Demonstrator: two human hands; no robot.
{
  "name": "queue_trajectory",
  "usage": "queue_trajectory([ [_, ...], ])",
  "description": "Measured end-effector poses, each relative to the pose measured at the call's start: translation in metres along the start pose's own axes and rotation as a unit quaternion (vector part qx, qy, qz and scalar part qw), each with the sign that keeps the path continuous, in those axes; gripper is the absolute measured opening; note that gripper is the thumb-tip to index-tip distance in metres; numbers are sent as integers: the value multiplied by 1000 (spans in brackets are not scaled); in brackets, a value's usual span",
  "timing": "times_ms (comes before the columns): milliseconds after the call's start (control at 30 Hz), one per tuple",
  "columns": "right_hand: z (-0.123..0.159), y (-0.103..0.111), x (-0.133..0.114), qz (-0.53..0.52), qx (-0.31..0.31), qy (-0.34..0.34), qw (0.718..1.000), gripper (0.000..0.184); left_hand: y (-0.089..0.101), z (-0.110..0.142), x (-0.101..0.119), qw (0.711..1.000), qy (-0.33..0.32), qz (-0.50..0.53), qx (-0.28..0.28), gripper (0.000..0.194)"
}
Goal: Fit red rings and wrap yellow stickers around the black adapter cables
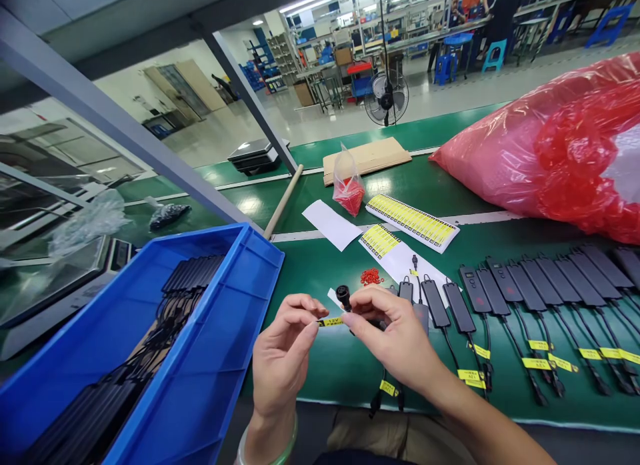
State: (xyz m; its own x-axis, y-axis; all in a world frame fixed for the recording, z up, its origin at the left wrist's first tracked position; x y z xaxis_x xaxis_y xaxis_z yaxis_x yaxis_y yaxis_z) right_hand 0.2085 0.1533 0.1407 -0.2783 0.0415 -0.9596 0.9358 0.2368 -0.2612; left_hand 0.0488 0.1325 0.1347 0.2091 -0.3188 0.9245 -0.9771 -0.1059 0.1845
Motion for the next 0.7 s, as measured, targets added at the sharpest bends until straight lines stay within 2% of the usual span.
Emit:
queue_trajectory([
  [167, 3, 2, 7, -13, 12, -33, 999, 12, 0, -5, 12, 999, -22, -43, -10, 8],
  [400, 5, 3, 7, -2, 36, -31, 999, 13, 8, -13, 25, 988, -34, -152, -14, 8],
  [700, 6, 1, 5, 13, 37, -24, 999, 12, 2, -21, 19, 988, -21, -136, -70, 8],
])
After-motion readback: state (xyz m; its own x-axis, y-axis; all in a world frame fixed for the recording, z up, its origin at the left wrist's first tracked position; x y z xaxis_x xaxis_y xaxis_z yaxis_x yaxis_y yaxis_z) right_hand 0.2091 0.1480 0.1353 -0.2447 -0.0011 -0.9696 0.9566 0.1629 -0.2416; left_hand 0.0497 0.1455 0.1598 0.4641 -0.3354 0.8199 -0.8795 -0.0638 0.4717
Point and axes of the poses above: each hand's wrist, its own z-axis away from the middle knuckle, its own y-axis out of the back of the hand, x = y × z, the point moved 9 cm from there along -z, towards the middle knuckle, and after that the axes turned 14 degrees about -z, right-handed, at the moved point
